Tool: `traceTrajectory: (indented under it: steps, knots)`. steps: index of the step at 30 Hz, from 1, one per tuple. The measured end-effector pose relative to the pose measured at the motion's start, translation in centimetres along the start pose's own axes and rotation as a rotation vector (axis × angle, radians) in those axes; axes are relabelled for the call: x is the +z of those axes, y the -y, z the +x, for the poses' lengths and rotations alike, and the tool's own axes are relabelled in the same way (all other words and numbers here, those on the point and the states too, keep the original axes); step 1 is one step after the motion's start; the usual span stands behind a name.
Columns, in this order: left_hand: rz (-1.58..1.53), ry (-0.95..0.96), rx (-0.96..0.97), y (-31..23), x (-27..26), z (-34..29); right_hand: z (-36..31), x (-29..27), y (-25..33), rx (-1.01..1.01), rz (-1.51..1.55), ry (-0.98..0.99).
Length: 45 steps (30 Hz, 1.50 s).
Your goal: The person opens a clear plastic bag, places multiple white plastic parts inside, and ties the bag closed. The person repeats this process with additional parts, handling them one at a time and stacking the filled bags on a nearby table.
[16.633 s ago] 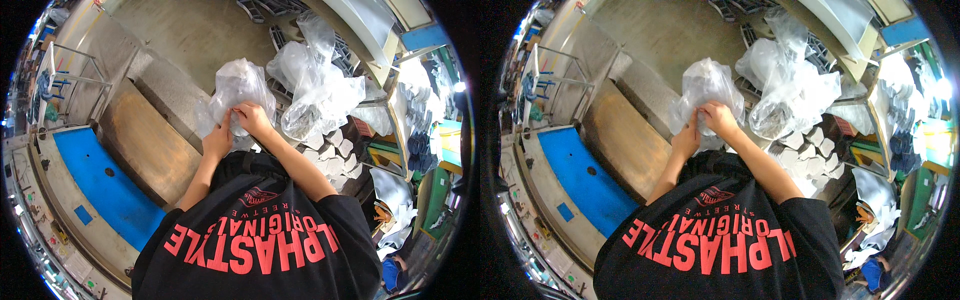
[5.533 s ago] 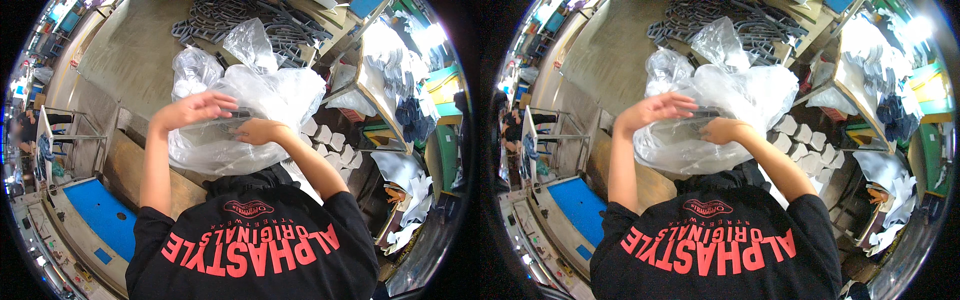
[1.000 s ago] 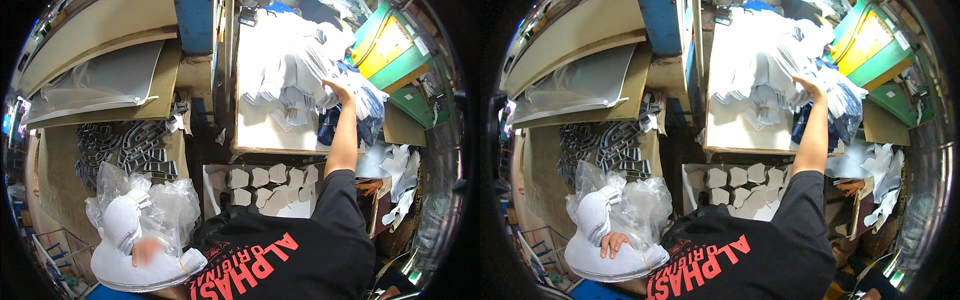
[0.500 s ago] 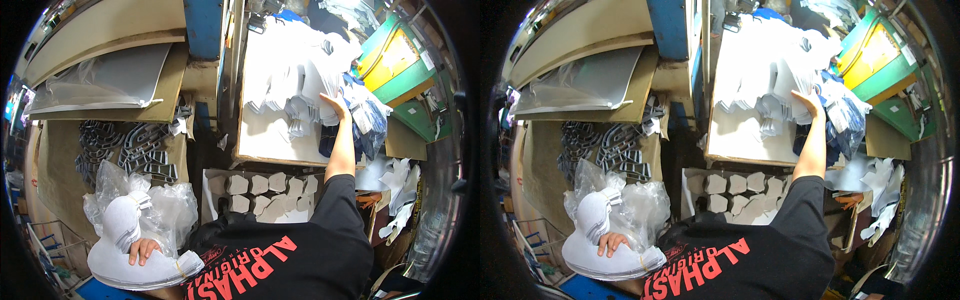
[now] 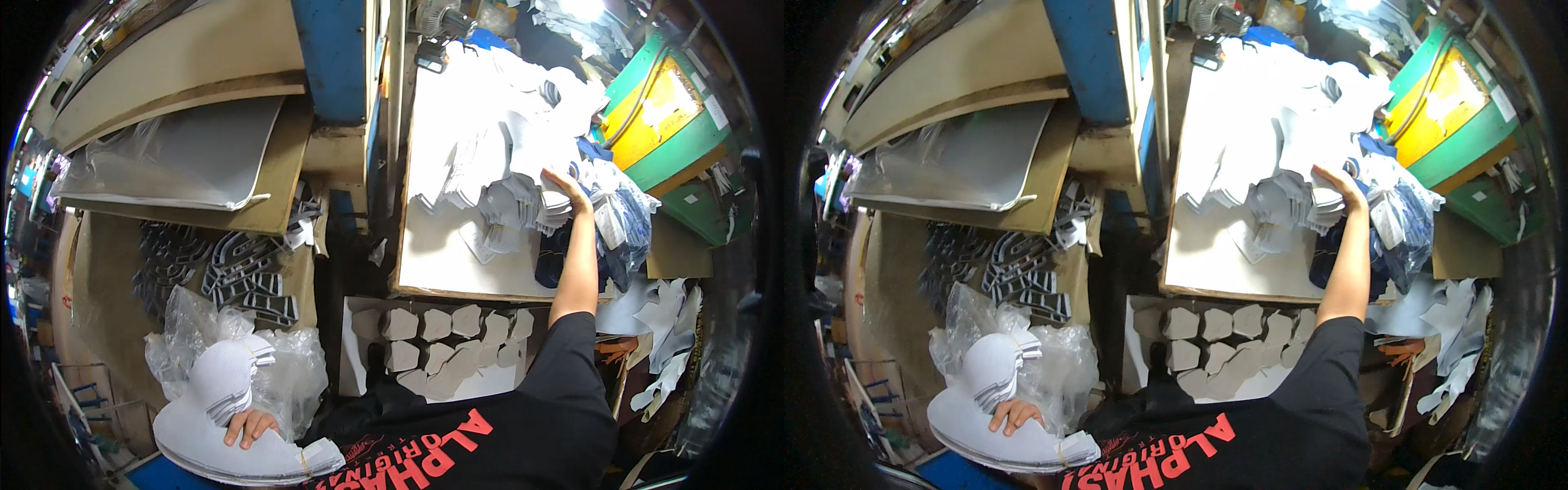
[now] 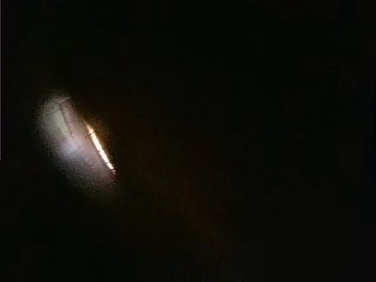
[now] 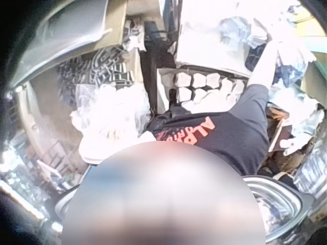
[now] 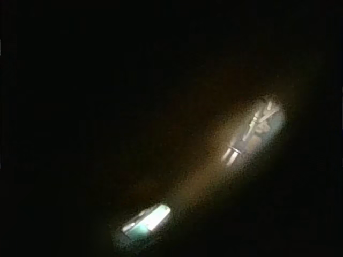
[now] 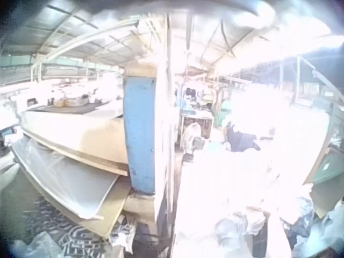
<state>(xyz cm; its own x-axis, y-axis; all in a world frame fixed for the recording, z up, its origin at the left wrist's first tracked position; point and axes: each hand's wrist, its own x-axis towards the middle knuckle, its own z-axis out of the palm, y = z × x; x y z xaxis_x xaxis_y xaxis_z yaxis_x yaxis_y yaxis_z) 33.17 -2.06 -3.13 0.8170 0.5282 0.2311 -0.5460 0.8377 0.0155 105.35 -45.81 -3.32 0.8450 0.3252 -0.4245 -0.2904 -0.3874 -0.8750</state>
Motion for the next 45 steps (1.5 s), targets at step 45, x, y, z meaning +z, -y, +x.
traceTrajectory:
  steps: [45]
  knots:
    - [1.128, -0.552, -0.311, -4.4, 0.5, 3.0, -18.6, 10.3, 2.4, -0.336, 0.796, 0.151]
